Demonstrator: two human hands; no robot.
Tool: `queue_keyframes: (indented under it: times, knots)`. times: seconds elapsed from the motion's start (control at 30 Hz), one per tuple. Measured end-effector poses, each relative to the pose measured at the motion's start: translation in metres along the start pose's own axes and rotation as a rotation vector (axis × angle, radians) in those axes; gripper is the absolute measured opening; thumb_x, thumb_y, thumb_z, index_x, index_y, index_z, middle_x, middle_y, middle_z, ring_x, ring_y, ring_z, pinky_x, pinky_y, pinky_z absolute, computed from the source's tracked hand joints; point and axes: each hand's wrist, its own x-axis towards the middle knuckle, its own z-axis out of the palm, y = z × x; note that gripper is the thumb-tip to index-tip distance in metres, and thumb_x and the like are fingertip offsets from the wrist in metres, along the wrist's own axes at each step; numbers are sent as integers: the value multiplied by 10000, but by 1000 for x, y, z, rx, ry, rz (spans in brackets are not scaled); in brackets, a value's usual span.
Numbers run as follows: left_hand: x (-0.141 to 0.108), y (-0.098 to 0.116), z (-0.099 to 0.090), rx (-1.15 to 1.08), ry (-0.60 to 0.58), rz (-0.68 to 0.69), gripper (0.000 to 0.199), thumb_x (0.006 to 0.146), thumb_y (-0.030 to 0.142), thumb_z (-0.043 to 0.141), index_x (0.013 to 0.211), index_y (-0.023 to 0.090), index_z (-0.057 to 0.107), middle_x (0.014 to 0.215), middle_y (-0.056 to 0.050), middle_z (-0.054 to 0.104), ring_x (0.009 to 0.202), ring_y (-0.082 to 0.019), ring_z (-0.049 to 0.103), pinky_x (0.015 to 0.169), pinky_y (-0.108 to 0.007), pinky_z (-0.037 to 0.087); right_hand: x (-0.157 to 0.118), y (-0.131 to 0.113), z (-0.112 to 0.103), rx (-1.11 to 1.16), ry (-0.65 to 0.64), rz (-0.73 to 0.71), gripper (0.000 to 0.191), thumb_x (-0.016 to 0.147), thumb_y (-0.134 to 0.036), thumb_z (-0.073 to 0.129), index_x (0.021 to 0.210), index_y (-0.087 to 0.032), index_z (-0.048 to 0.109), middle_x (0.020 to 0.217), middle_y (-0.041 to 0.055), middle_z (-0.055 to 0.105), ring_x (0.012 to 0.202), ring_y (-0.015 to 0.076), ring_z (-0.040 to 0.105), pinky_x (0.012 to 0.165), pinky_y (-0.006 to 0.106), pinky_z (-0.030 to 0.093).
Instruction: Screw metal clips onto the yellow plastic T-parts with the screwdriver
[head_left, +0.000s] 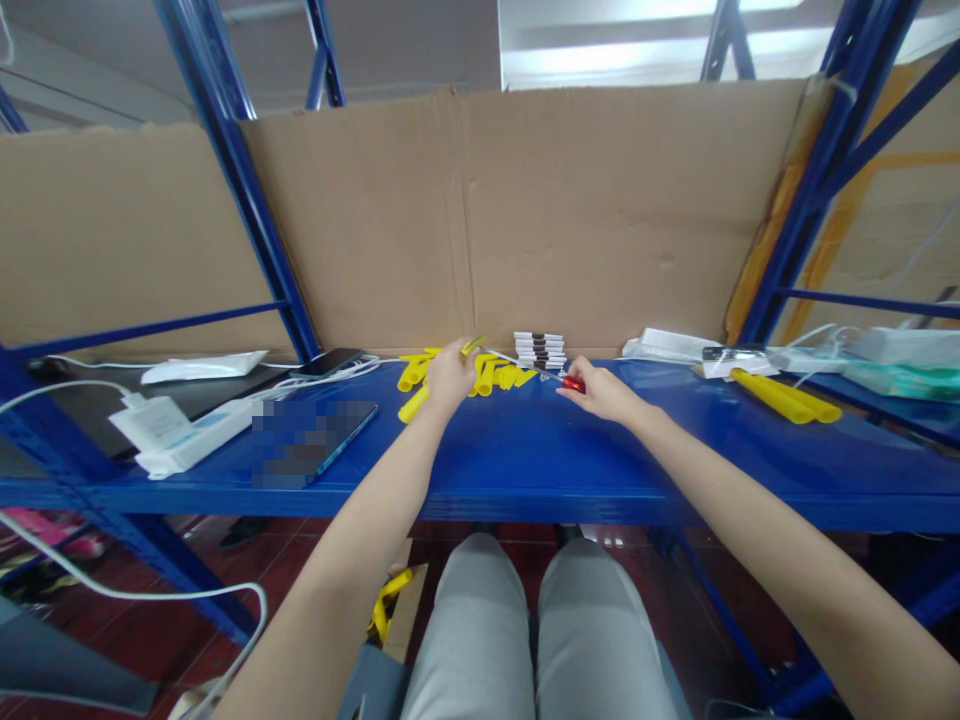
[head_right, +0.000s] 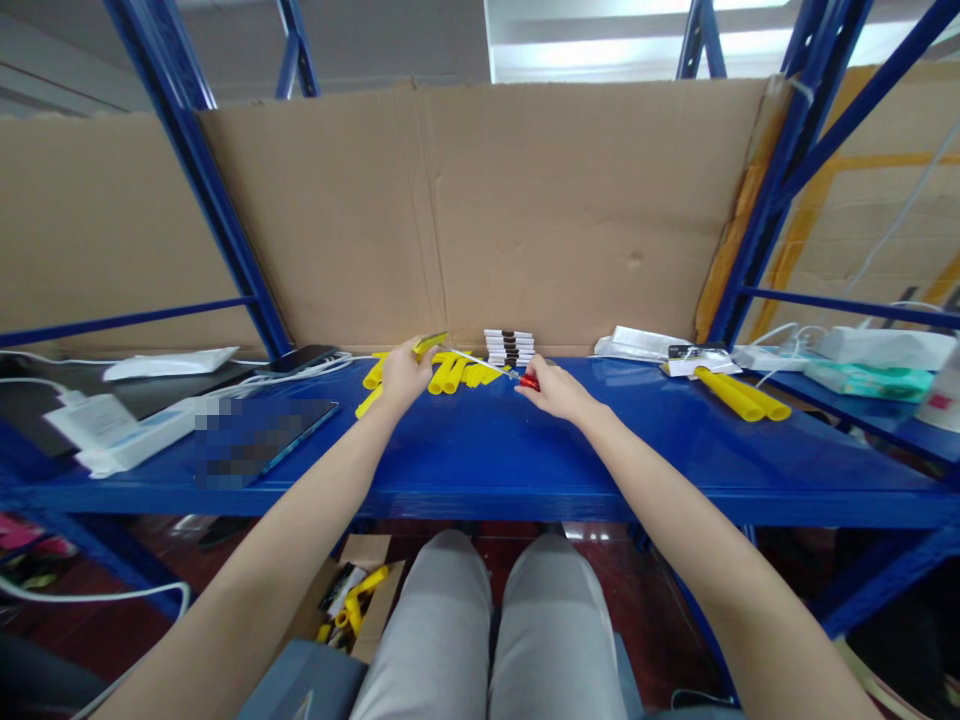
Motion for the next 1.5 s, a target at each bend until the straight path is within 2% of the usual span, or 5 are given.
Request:
queue_keyframes:
  times: [0.5, 0.73, 1.0, 1.3, 1.5]
  knots:
    - [-1, 5, -2, 69, -21, 13, 275, 891, 215, 511, 1102, 174, 683, 1082, -97, 718, 1024, -247, 662, 861, -317, 504, 2, -1, 1, 28, -9, 22, 180, 862, -328, 579, 955, -182, 530, 854, 80, 693, 733, 204, 643, 599, 253, 388]
    - [-2, 8, -4, 89, -39, 20, 292, 912, 222, 480, 1124, 161, 671, 1128, -96, 705, 1047, -224, 654, 880, -295, 494, -1, -3, -3, -137, -67, 61, 192, 925, -352, 476, 946, -190, 577, 933, 122, 698, 847, 258, 658, 641, 287, 393]
    - [-2, 8, -4, 97, -61, 19, 295, 910, 225, 481, 1130, 169, 669, 1145, -98, 697, 1052, -222, 651, 891, -300, 490, 1, 1, 0, 9, -25, 39, 203, 876, -345, 570, 988, -180, 535, 864, 87, 697, 763, 221, 655, 629, 272, 409]
    - [-1, 7, -4, 113, -80, 19, 311, 917, 247, 479, 1154, 158, 659, 1152, -104, 694, 1041, -228, 653, 889, -304, 487, -1, -2, -1, -104, -67, 19, 200, 947, -322, 435, 966, -186, 581, 940, 120, 701, 875, 247, 660, 684, 288, 410]
    - [-1, 9, -6, 136, -104, 0, 304, 918, 246, 471, 1135, 179, 673, 1104, -86, 713, 1029, -222, 658, 863, -282, 488, 0, 2, -1, 32, -12, 20, 168, 868, -320, 576, 953, -182, 533, 833, 81, 684, 726, 205, 639, 613, 262, 396]
